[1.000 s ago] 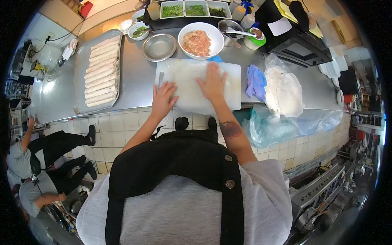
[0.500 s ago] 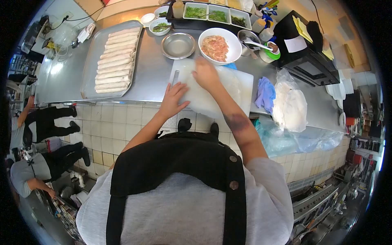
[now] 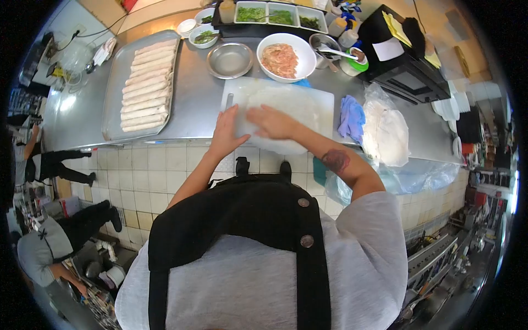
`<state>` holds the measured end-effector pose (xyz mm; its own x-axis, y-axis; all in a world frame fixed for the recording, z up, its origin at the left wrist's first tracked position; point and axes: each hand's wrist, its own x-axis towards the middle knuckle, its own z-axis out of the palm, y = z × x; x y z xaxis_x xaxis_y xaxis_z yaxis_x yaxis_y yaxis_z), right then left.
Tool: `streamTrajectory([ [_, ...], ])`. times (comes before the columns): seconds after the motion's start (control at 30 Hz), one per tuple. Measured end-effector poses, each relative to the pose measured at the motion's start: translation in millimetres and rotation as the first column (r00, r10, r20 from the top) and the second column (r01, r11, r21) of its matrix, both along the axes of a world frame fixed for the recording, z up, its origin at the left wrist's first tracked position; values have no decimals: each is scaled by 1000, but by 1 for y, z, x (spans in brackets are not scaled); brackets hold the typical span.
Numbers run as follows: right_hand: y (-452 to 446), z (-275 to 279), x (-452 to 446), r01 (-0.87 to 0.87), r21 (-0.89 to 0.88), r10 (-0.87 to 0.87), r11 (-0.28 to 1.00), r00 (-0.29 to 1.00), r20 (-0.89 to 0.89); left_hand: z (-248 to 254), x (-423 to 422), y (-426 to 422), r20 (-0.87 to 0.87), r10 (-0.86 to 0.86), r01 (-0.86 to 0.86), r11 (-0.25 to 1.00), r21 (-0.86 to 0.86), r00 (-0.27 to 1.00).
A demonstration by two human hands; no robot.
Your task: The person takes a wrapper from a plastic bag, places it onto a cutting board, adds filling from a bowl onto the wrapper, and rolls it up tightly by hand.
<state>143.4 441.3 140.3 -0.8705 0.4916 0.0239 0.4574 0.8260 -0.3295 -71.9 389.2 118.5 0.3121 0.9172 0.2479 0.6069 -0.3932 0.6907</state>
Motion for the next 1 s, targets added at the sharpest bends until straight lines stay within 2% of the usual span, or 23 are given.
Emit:
streamTrajectory([
  [0.03,-5,0,5,17,3,-17,1000,1000,4,0,0,0,-3,4,-4,1000,6,1000],
  [0.1,-10,1,11,194,56,-200,979,971,131,1,1,1,-2,-6,6,1000,14,1000],
  [0.13,-6,-1,14,206,57,-212,977,968,133,2,2,1,-20,0,0,1000,7,1000],
  [0.2,4,-4,14,497,178,-511,850,858,47,3,3,0,-43,-3,3,1000,-1,999],
  [0.33,-26,-8,-14,451,119,-460,885,885,68,2,3,0,-10,3,-2,1000,23,1000],
  [0.4,-40,-9,-25,225,-24,-224,974,973,52,-1,3,0,19,6,-7,999,44,1000],
  [0.53,-14,-19,-4,367,-74,-366,927,930,25,3,3,1,11,13,-13,999,48,1000],
  [0.57,-9,-25,9,590,30,-591,807,806,24,7,4,-1,8,11,-12,1000,28,1000],
  [0.6,-8,-28,22,770,128,-776,626,631,-4,7,5,-1,7,11,-12,999,30,1000],
  [0.63,-14,-26,33,770,127,-776,625,631,-7,7,5,-2,-9,10,-10,999,33,1000],
  [0.7,-38,-19,54,898,161,-912,411,407,53,9,3,-1,-31,4,-2,999,43,1000],
  [0.77,-70,-7,62,892,174,-891,418,366,269,12,4,-2,-92,-43,49,997,67,995],
  [0.83,-92,6,62,861,278,-858,426,286,427,11,5,-5,-101,-56,64,995,78,993],
  [0.87,-82,18,67,856,285,-859,430,292,420,9,6,-6,-113,-68,78,994,80,991],
  [0.93,-48,55,72,883,-127,-652,451,423,629,10,7,-10,-75,-64,70,995,73,995],
  [0.97,-32,43,77,861,-46,-806,507,492,329,10,7,-11,-39,-70,73,996,60,997],
  [1.0,-9,51,72,837,-15,-832,547,545,106,11,7,-11,-38,-63,65,996,68,997],
])
